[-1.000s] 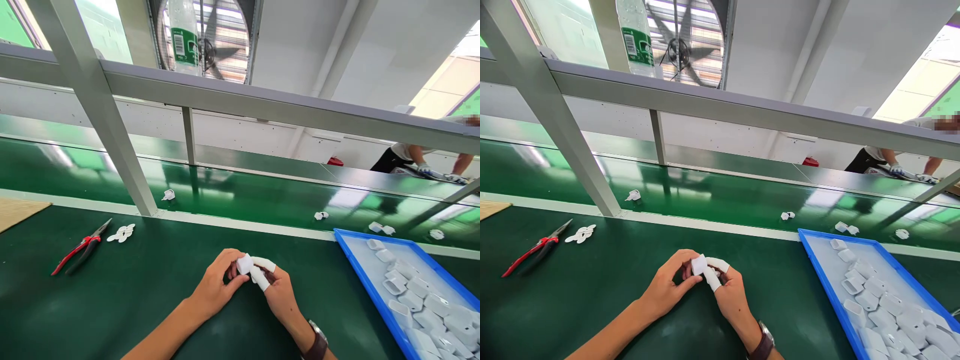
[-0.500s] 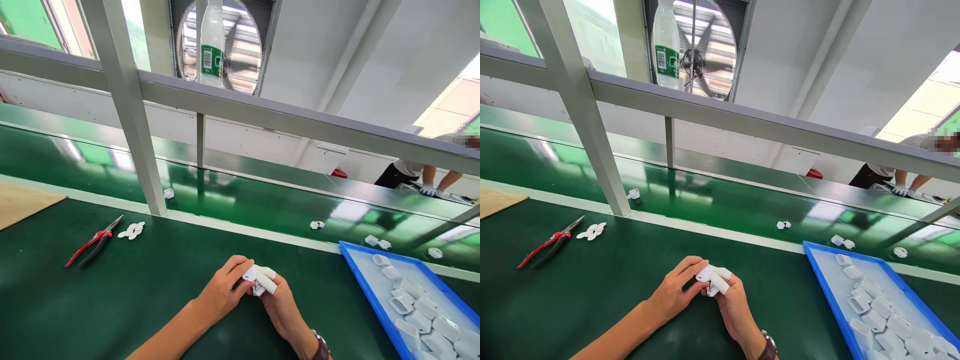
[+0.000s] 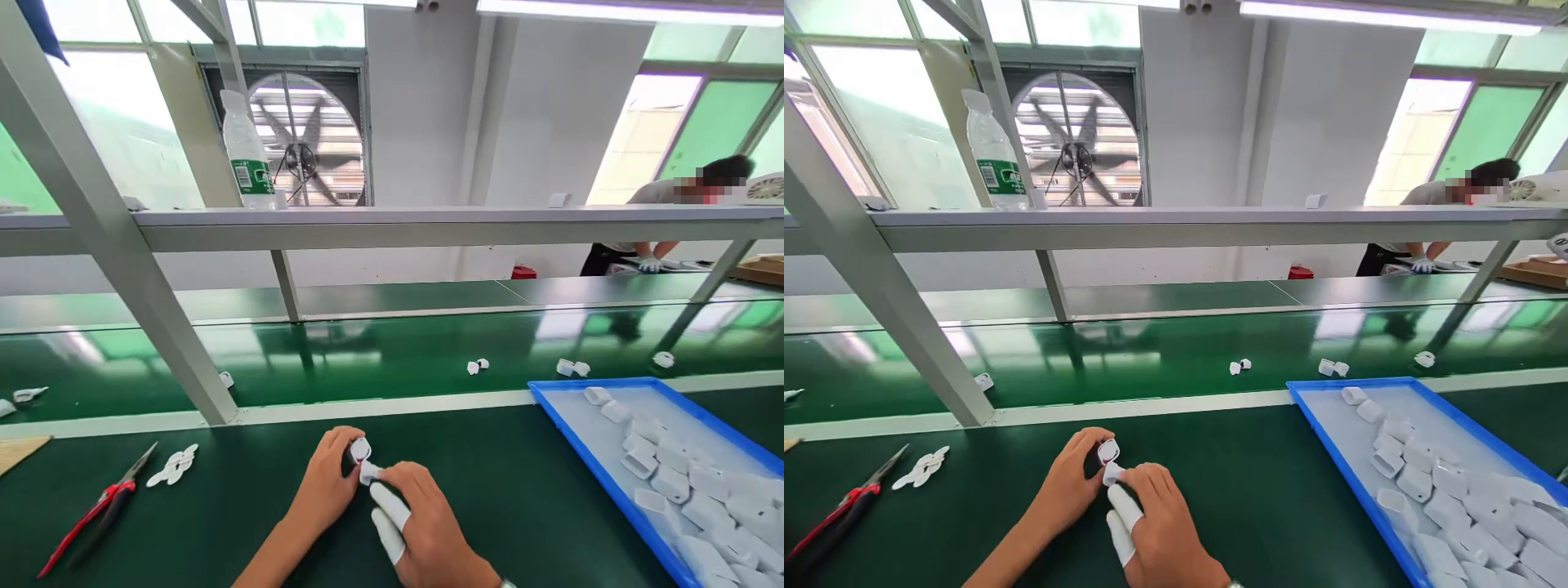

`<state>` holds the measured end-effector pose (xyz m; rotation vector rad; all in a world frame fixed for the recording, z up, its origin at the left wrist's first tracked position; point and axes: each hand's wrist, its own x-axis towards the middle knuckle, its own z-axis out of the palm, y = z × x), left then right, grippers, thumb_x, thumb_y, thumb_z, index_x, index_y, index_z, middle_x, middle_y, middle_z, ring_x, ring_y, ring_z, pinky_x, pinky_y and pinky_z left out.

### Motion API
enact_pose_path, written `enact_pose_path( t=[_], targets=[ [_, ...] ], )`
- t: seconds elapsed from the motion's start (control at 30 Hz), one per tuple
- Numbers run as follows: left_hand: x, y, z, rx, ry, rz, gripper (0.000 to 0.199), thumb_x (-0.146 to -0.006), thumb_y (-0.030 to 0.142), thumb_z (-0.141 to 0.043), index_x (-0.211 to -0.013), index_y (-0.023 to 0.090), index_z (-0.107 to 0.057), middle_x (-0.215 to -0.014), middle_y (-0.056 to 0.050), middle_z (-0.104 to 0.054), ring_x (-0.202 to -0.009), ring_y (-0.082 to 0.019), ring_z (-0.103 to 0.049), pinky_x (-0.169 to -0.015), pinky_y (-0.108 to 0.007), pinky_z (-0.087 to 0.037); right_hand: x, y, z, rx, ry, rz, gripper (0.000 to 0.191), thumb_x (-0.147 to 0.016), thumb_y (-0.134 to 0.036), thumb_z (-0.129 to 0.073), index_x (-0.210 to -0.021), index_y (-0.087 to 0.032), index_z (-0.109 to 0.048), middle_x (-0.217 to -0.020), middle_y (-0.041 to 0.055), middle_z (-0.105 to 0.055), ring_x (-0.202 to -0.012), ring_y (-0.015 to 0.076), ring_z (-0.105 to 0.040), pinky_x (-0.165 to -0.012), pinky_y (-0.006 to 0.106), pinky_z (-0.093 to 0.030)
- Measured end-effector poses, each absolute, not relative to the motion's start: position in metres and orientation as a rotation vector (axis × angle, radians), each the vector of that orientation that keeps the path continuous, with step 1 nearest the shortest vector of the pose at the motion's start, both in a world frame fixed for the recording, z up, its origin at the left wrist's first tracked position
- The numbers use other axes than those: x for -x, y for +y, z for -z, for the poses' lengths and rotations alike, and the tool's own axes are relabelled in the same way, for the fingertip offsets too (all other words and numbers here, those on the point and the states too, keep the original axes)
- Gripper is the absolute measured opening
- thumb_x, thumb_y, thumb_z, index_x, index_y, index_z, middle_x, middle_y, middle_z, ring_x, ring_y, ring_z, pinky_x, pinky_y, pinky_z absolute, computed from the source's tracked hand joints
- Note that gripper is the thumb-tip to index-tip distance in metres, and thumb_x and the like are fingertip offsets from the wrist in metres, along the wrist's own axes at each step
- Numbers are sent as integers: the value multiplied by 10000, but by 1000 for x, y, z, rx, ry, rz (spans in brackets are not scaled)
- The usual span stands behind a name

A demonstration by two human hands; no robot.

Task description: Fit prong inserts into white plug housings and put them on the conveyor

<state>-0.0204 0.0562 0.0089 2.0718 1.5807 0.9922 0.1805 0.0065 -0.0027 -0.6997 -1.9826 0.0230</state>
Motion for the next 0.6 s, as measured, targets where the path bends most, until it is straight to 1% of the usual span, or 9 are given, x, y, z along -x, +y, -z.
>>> enact_pose_path(
  t=[0.07,0.17,0.23,0.33,0.4,0.43,0.5,0.57,0.6],
  targets=[
    [28,90,-17,-2008,1707,-950,344,-752,81,-656,-1065,224,-678,-1075,-49,-720,-998,-231,-659,-935,-387,-532,-172,7,15,612,-2023,-35,372,-929,-108,-474,-1274,-186,-587,-1050,131,-718,-922,265,-669,-881,450,-594],
    [40,148,-25,-1943,1874,-942,283,-763,157,-719,-1040,198,-682,-1035,-64,-725,-992,-251,-654,-928,-395,-515,-156,11,43,565,-2047,-68,252,-999,-158,-399,-1139,-190,-606,-918,87,-727,-841,224,-685,-879,390,-590],
    [47,180,-24,-1861,1979,-934,257,-786,193,-746,-1032,170,-677,-977,-68,-723,-920,-240,-666,-879,-395,-529,-148,15,63,587,-2059,-66,211,-1051,-253,-399,-1045,-207,-605,-856,61,-715,-770,195,-674,-794,336,-586],
    [56,207,-16,-1738,2084,-918,196,-891,272,-725,-1024,141,-665,-945,-44,-706,-849,-192,-677,-827,-384,-563,-142,25,89,617,-2090,19,318,-1087,-374,-377,-900,-217,-581,-741,26,-665,-646,163,-610,-624,281,-519],
    [61,211,-12,-1683,2126,-921,205,-937,314,-693,-1034,137,-658,-970,-38,-702,-852,-179,-685,-817,-384,-581,-141,30,99,627,-2112,87,375,-1092,-404,-363,-839,-217,-568,-700,19,-641,-603,154,-574,-577,278,-472],
    [64,210,-12,-1670,2137,-933,229,-926,319,-706,-1051,135,-653,-987,-46,-705,-867,-186,-693,-822,-384,-585,-141,32,102,634,-2115,99,384,-1091,-406,-369,-823,-216,-569,-696,20,-641,-598,151,-567,-571,277,-459],
    [66,200,-15,-1668,2150,-983,363,-828,301,-780,-1108,124,-632,-1056,-91,-710,-969,-247,-703,-873,-409,-578,-144,32,100,647,-2121,84,362,-1077,-382,-408,-812,-211,-585,-709,25,-656,-612,145,-572,-569,274,-445],
    [62,181,-18,-1700,2142,-1060,546,-736,302,-799,-1201,110,-587,-1201,-161,-676,-1161,-339,-649,-981,-467,-539,-149,29,91,633,-2176,71,294,-1042,-315,-472,-800,-206,-599,-741,25,-686,-641,139,-582,-573,275,-438],
    [57,169,-19,-1723,2122,-1102,613,-724,330,-775,-1253,108,-557,-1285,-187,-637,-1250,-370,-597,-1034,-497,-508,-152,26,83,617,-2233,78,265,-1019,-280,-508,-779,-207,-596,-763,20,-702,-660,135,-586,-578,278,-435]
  ],
)
